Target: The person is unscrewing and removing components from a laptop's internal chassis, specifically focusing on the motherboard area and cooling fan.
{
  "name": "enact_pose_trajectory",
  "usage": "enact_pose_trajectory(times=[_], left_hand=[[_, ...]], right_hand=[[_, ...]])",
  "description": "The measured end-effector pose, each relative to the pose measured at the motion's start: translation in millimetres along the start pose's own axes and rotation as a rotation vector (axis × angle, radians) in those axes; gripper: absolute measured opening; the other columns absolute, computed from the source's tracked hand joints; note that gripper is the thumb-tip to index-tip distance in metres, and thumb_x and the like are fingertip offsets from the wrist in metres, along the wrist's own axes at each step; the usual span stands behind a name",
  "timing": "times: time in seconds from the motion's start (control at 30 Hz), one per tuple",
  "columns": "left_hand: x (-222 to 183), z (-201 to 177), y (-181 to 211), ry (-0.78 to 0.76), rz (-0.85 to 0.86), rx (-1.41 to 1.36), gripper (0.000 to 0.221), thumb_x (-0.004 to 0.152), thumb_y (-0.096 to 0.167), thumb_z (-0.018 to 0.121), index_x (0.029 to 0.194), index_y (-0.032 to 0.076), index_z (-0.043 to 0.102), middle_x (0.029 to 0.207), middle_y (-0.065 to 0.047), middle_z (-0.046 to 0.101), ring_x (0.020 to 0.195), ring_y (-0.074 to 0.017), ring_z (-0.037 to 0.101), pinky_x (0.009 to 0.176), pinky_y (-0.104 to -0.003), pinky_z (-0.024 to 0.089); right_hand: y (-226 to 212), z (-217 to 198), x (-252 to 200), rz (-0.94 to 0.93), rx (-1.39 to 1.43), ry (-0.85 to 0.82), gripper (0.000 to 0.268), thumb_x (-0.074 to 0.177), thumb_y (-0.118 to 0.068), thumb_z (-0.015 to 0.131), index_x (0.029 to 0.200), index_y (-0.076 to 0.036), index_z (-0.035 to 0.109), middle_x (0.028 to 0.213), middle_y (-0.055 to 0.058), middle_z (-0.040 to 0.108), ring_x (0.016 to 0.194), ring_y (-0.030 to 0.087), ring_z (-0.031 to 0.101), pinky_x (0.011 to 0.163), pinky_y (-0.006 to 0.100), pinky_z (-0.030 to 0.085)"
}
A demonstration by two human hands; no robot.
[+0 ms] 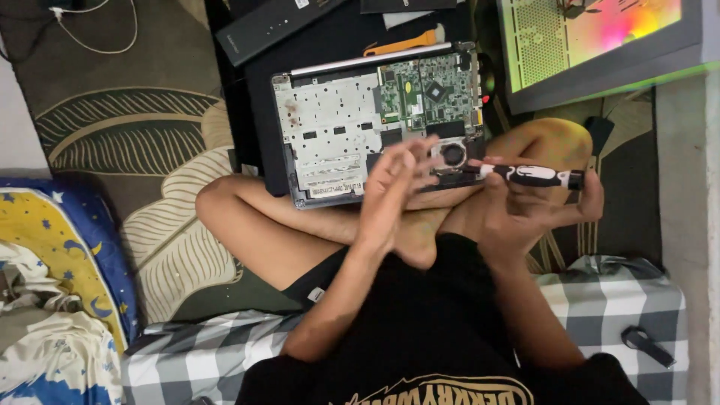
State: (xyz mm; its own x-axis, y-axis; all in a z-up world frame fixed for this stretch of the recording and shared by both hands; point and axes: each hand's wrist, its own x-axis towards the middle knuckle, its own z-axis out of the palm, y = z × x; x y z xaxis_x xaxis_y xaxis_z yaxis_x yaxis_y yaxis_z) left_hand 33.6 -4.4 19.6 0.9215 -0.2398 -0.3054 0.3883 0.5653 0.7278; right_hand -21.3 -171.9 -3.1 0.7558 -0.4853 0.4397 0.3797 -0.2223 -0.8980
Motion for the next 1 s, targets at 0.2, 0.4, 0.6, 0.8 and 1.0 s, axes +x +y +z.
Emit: enact_pose_trajectory(times=[0.2,0.4,0.6,0.8,1.0], left_hand=[[40,-22,21,-0.127,0.546,1.052,0.024,0.1,0.025,0.073,0.124,0.022,0.073,0.127,0.001,0.069,0.122,-0.0232,0.062,0.107,-0.04,0.049],[60,-36,-9,-0.282,0.575,1.278,0.029,0.097,0.022,0.077,0.126,0.019,0.074,0.161,-0.006,0.043,0.156,-0.0336,0.027,0.129,-0.056,0.013],[62,-36,-11,-0.287,0.593,1.357,0.026,0.099,0.025,0.076,0.123,0.016,0.076,0.163,-0.004,0.04,0.157,-0.0318,0.024,0.13,-0.051,0.014],[63,-39,-13,-0.285,0.591,1.375,0.025,0.101,0.031,0.074,0.122,0.02,0.077,0.163,0.0,0.039,0.157,-0.0286,0.023,0.131,-0.048,0.012],[62,-37,-13,-0.268,0.58,1.356,0.023,0.099,0.031,0.076,0.12,0.021,0.078,0.161,0.0,0.042,0.156,-0.0295,0.026,0.131,-0.049,0.014]], right_hand=[[-23,12,12,-0.076,-0.212,-0.339,0.077,0.095,0.026,0.059,0.139,-0.017,0.014,0.122,0.032,0.058,0.096,0.034,0.069,0.085,0.038,0.059],[7,10,-2,-0.072,-0.155,-0.446,0.077,0.098,0.021,0.063,0.145,-0.02,0.018,0.122,0.024,0.063,0.105,0.03,0.07,0.087,0.032,0.057],[27,8,-12,-0.008,-0.084,-0.436,0.079,0.098,0.02,0.065,0.148,-0.023,0.021,0.128,0.023,0.059,0.105,0.029,0.068,0.084,0.032,0.059],[30,7,-13,-0.01,-0.169,-0.439,0.075,0.099,0.016,0.067,0.146,-0.019,0.02,0.128,0.024,0.06,0.101,0.029,0.07,0.075,0.028,0.055],[58,8,-15,-0.229,-0.132,-0.423,0.069,0.097,0.01,0.067,0.149,0.004,0.021,0.111,0.033,0.064,0.085,0.043,0.074,0.075,0.053,0.062]])
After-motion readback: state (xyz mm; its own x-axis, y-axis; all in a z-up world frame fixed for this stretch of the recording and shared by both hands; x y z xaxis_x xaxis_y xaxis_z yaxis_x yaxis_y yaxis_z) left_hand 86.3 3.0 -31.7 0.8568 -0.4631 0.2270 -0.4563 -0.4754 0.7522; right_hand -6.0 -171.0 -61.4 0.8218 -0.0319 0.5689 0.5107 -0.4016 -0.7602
